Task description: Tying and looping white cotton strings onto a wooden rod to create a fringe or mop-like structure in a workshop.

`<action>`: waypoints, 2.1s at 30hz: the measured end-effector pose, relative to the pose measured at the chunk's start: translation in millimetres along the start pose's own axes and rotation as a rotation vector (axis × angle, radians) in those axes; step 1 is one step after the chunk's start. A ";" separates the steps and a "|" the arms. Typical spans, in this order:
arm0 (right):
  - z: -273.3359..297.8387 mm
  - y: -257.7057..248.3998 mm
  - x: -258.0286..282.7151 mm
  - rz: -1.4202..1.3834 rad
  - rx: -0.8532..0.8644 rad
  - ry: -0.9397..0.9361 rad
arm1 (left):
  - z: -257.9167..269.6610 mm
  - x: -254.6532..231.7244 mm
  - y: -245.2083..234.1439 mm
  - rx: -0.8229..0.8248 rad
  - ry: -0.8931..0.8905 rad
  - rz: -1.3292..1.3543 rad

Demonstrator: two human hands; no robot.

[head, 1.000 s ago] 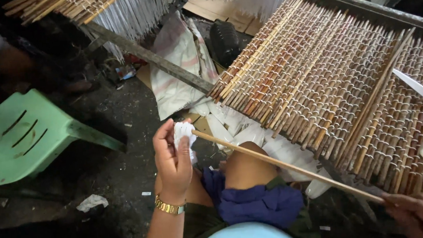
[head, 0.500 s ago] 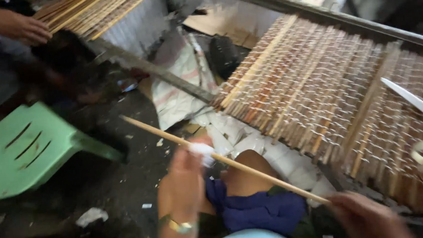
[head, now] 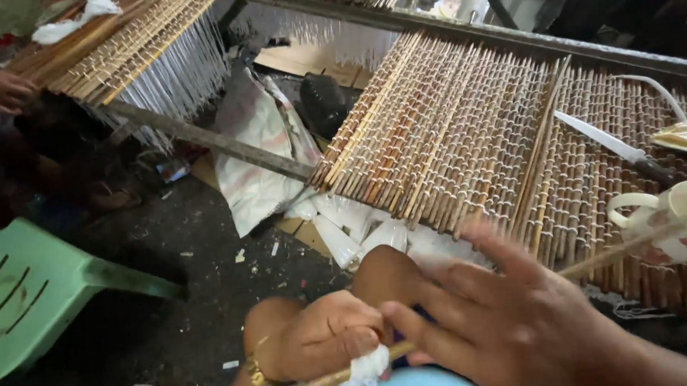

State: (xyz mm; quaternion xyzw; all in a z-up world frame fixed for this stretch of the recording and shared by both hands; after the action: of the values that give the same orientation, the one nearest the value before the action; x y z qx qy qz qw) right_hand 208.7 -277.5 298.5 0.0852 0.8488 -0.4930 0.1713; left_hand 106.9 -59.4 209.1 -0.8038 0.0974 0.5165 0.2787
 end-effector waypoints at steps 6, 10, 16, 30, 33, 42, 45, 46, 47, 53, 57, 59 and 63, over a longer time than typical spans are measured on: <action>43.2 6.5 9.9 -0.142 0.285 0.365 | 32.0 1.4 19.1 -0.609 -0.044 -0.103; 43.9 39.4 31.2 -0.497 0.389 0.658 | 43.0 65.7 56.0 -0.921 0.166 0.354; 44.4 54.7 33.5 -0.617 0.356 0.673 | 60.7 54.4 38.3 -1.011 -0.060 -0.042; 36.8 56.6 -6.4 -0.707 0.344 0.753 | -23.3 44.6 49.9 -0.778 -0.292 -0.252; 33.8 62.8 -7.5 -0.691 0.335 0.813 | -23.5 53.1 55.4 -0.819 -0.452 -0.227; 46.1 80.3 -3.6 -0.542 0.205 0.868 | -19.9 58.7 63.0 -1.058 -0.176 0.202; 42.0 84.9 1.6 -0.633 0.284 0.803 | -27.6 55.5 66.3 -0.925 -0.200 -0.156; 41.3 85.8 4.9 -0.582 0.245 0.817 | -28.3 53.0 65.7 -0.885 -0.209 -0.217; 40.8 86.7 8.0 -0.532 0.205 0.831 | -29.2 50.5 65.2 -0.844 -0.218 -0.278; 44.6 85.5 4.5 -0.433 0.230 0.882 | -27.8 50.5 75.3 -1.012 -0.292 0.126; 39.7 82.1 5.7 -0.560 0.223 0.873 | -29.5 52.9 75.5 -0.985 -0.328 -0.150; 39.9 82.2 6.3 -0.553 0.236 0.884 | -32.3 50.4 72.2 -0.967 -0.173 -0.313; 45.5 85.8 9.0 -0.415 0.152 0.854 | -22.5 72.5 82.8 -1.072 -0.318 -0.013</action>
State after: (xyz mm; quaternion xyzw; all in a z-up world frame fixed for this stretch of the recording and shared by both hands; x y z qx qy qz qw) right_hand 236.7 -274.2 205.1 0.1213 0.8040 -0.4981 -0.3012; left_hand 120.0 -130.6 123.1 -0.7458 -0.2268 0.6069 -0.1546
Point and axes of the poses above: each hand's wrist, its own z-axis away from the middle knuckle, its own y-axis out of the palm, x = y × z, the point moved 1 cm from there along -z, towards the middle knuckle, and after that the axes turned 4 degrees about x, right-handed, at the moved point
